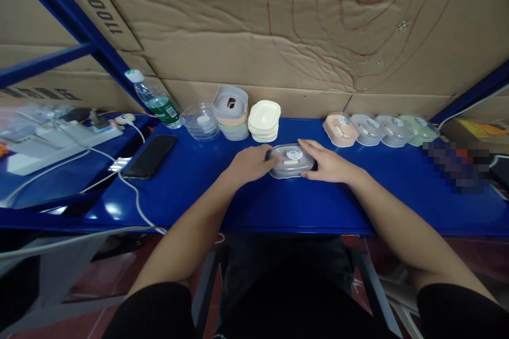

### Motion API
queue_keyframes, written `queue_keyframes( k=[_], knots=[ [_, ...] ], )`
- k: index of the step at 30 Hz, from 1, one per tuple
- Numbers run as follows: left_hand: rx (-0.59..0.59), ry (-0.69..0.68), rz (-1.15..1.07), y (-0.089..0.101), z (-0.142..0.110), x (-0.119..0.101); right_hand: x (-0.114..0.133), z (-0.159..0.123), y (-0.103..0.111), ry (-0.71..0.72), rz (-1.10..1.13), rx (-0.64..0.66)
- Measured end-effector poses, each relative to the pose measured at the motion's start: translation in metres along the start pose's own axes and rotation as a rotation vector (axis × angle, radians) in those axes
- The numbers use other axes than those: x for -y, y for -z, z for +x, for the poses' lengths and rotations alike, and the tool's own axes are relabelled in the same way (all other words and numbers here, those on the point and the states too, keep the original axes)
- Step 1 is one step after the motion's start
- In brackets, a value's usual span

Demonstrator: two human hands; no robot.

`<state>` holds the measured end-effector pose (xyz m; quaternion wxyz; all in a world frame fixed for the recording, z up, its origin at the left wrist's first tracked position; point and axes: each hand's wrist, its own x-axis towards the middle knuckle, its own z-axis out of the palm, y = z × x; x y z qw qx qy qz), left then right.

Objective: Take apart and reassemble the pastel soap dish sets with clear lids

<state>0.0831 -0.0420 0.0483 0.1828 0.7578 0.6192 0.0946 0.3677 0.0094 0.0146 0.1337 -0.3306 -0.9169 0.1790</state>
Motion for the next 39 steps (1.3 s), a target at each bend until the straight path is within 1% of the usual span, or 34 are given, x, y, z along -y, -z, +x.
queue_keyframes(
  k=[5,8,10,13,16,18,20,23,25,27,30,32,36,39],
  knots=[
    [0.002,-0.014,0.024,-0.003,0.002,0.002,0.0,0.0,0.003,-0.024,-0.008,0.021],
    [0.021,-0.006,0.027,-0.005,0.003,0.002,0.001,0.001,0.005,-0.024,-0.005,0.01],
    [0.024,0.005,0.03,-0.006,0.005,0.002,0.002,0.001,0.006,-0.05,-0.028,-0.002],
    [0.013,0.026,0.014,-0.007,0.006,0.001,0.002,0.001,0.01,-0.161,-0.162,-0.053],
    [-0.019,0.048,0.006,-0.007,0.007,0.002,-0.001,-0.002,0.016,-0.326,-0.352,-0.176],
    [-0.033,0.053,0.02,-0.007,0.007,0.004,-0.003,-0.003,0.019,-0.378,-0.431,-0.252],
    [-0.039,0.041,0.028,-0.007,0.007,0.005,-0.005,-0.004,0.02,-0.356,-0.461,-0.279],
    [-0.063,0.007,0.008,-0.008,0.008,0.005,-0.005,-0.003,0.019,-0.293,-0.455,-0.253],
    [-0.104,-0.006,-0.016,-0.009,0.009,0.005,-0.004,-0.001,0.017,-0.284,-0.445,-0.243],
    [-0.176,0.001,-0.035,-0.01,0.011,0.005,-0.006,0.002,0.015,-0.284,-0.442,-0.258],
    [-0.316,0.014,-0.069,-0.013,0.017,0.009,-0.012,0.006,0.013,-0.269,-0.435,-0.311],
    [-0.371,0.011,-0.096,-0.015,0.022,0.014,-0.019,0.009,0.012,-0.268,-0.425,-0.362],
    [-0.385,0.023,-0.091,-0.019,0.034,0.024,-0.028,0.016,0.011,-0.247,-0.407,-0.451],
    [-0.381,0.035,-0.066,-0.021,0.042,0.029,-0.021,0.018,0.009,-0.198,-0.365,-0.455]
  ],
)
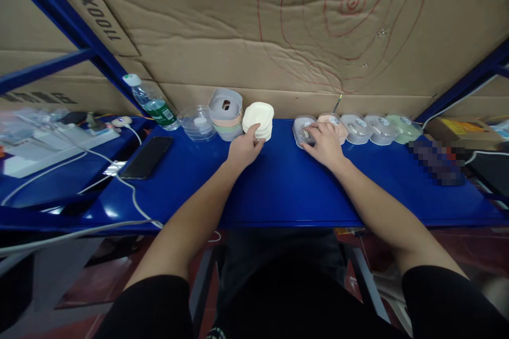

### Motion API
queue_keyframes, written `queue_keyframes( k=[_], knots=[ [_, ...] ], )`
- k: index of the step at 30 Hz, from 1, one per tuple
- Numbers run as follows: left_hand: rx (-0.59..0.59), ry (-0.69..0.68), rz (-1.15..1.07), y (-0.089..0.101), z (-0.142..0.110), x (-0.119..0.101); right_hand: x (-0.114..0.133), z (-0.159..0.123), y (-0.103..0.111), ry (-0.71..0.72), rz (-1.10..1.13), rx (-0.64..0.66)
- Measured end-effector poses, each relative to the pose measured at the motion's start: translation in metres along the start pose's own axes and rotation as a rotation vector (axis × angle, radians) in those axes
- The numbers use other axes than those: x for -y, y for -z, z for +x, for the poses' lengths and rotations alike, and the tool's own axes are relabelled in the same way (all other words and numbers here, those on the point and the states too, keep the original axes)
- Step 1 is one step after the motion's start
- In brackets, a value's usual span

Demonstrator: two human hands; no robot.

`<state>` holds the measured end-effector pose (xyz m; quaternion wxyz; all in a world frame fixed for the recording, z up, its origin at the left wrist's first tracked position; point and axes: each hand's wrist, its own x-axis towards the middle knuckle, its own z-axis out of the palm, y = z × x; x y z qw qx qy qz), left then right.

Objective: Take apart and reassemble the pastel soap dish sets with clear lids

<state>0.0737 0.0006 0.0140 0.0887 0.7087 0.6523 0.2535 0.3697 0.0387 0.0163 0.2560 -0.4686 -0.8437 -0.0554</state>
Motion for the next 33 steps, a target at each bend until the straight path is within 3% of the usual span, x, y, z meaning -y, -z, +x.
queue_keyframes(
  k=[6,11,14,19,25,29,33],
  knots=[
    [-0.106,0.013,0.019,-0.001,0.005,0.003,0.031,-0.011,0.008,0.202,0.19,0.109],
    [-0.165,0.022,-0.057,0.004,0.001,0.002,0.034,-0.016,0.004,0.172,0.284,0.229],
    [-0.172,-0.048,-0.125,0.01,-0.006,0.002,0.025,-0.014,-0.001,0.147,0.238,0.242],
    [-0.083,-0.212,-0.086,0.018,-0.019,-0.002,0.016,-0.008,0.004,0.053,0.132,0.286],
    [0.112,-0.288,-0.05,0.019,-0.025,-0.013,0.007,-0.006,0.011,-0.121,0.06,0.145],
    [0.249,-0.315,-0.042,0.023,-0.025,-0.017,0.008,-0.006,0.013,-0.107,0.128,0.118],
    [0.393,-0.308,-0.073,0.026,-0.026,-0.019,0.014,-0.008,0.014,-0.049,0.23,0.22]
  ],
)
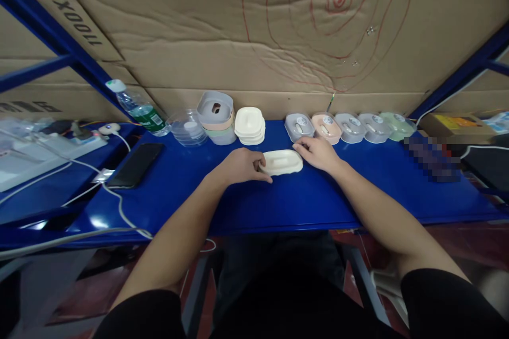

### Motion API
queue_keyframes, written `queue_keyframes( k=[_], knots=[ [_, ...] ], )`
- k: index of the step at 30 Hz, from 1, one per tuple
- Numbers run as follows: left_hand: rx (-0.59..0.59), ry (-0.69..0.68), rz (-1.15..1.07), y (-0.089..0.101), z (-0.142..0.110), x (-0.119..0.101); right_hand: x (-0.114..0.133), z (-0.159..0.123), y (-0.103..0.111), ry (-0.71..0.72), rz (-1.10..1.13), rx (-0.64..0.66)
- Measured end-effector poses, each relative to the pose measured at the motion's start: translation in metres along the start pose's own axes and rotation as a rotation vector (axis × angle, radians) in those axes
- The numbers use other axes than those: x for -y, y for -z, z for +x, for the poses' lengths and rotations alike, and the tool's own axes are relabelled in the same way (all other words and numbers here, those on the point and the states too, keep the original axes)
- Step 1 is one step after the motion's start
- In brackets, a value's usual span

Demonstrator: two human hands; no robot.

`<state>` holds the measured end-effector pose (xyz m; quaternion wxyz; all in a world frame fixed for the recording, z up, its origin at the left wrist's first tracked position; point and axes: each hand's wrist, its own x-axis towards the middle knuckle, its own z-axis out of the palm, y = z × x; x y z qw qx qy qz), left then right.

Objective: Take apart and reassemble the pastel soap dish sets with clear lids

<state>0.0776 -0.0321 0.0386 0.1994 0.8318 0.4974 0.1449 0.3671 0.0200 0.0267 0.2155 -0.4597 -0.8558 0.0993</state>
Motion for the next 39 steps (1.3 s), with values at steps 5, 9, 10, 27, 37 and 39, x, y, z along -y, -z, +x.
queue_keyframes(
  k=[5,9,10,27,37,39],
  knots=[
    [0.001,0.01,0.014,-0.005,0.001,-0.002,0.007,-0.003,-0.008,0.115,0.01,0.225],
    [-0.33,0.124,0.073,0.002,0.002,0.01,0.01,-0.004,-0.012,0.129,0.003,0.267],
    [-0.447,0.177,0.097,0.007,0.002,0.015,0.01,-0.004,-0.012,0.126,0.0,0.269],
    [-0.896,0.375,0.139,0.039,-0.004,0.079,0.007,-0.005,-0.013,0.126,0.03,0.302],
    [-1.07,0.168,-0.025,0.026,-0.001,0.052,0.007,-0.005,-0.007,0.048,0.058,0.103],
    [-1.011,0.098,0.052,0.022,-0.002,0.04,0.006,-0.005,-0.004,0.032,0.077,-0.04]
  ],
)
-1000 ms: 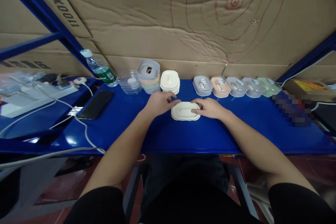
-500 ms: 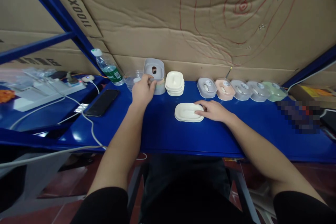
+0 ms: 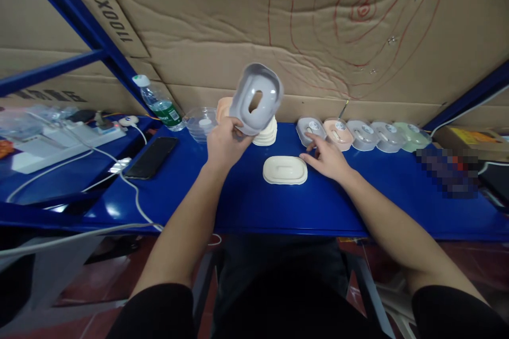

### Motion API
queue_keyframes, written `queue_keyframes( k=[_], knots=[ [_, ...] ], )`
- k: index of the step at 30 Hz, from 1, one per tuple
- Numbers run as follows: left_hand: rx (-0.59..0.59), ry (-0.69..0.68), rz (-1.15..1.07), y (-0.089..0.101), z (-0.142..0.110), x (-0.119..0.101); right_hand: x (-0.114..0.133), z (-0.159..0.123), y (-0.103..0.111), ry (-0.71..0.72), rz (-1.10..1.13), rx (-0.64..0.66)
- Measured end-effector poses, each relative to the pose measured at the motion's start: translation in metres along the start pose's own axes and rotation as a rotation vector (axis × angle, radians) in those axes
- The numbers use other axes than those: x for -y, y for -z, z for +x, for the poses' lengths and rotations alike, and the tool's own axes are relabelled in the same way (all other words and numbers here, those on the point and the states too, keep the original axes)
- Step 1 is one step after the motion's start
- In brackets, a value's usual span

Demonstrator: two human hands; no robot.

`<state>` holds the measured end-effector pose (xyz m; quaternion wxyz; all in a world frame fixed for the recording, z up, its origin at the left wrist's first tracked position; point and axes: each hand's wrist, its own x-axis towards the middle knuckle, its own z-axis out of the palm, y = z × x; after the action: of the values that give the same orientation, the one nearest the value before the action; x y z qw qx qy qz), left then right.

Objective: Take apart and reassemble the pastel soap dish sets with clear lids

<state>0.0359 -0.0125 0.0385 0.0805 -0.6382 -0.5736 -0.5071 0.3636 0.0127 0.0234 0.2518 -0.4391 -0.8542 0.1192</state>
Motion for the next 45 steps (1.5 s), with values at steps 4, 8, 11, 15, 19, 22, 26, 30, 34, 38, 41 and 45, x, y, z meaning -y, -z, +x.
queue_keyframes(
  k=[4,8,11,15,19,22,26,30,34,38,41,45],
  knots=[
    [0.163,-0.201,-0.049,0.002,-0.008,-0.016,-0.004,0.0,0.005,-0.006,0.038,-0.215],
    [0.327,-0.294,-0.138,0.002,-0.015,-0.026,-0.004,-0.001,0.006,0.046,0.097,-0.288],
    [0.346,-0.256,-0.166,0.0,-0.019,-0.033,-0.001,-0.002,0.004,0.09,0.112,-0.281],
    [0.359,-0.169,-0.144,-0.001,-0.021,-0.038,0.006,-0.002,0.002,-0.016,0.174,-0.26],
    [0.433,-0.061,-0.137,-0.002,-0.019,-0.038,0.009,0.0,0.0,-0.129,0.196,-0.128],
    [0.583,-0.042,-0.09,-0.003,-0.019,-0.038,0.008,0.002,0.001,-0.187,0.192,-0.02],
    [0.758,-0.112,0.076,-0.007,-0.02,-0.037,0.01,0.003,0.006,-0.232,0.045,0.184],
    [0.826,-0.129,0.135,-0.014,-0.023,-0.03,0.018,0.003,0.008,-0.214,-0.213,0.382],
    [0.936,-0.106,0.191,-0.02,-0.028,-0.023,0.024,0.003,0.005,-0.193,-0.286,0.473],
    [0.91,-0.071,0.216,-0.02,-0.028,-0.023,0.023,0.002,0.003,-0.202,-0.255,0.458],
    [0.744,-0.025,0.149,-0.014,-0.02,-0.022,0.02,0.002,0.003,-0.203,-0.217,0.436],
    [0.245,0.08,0.018,0.002,0.001,-0.004,0.017,0.001,0.002,-0.183,-0.208,0.428]
  ],
)
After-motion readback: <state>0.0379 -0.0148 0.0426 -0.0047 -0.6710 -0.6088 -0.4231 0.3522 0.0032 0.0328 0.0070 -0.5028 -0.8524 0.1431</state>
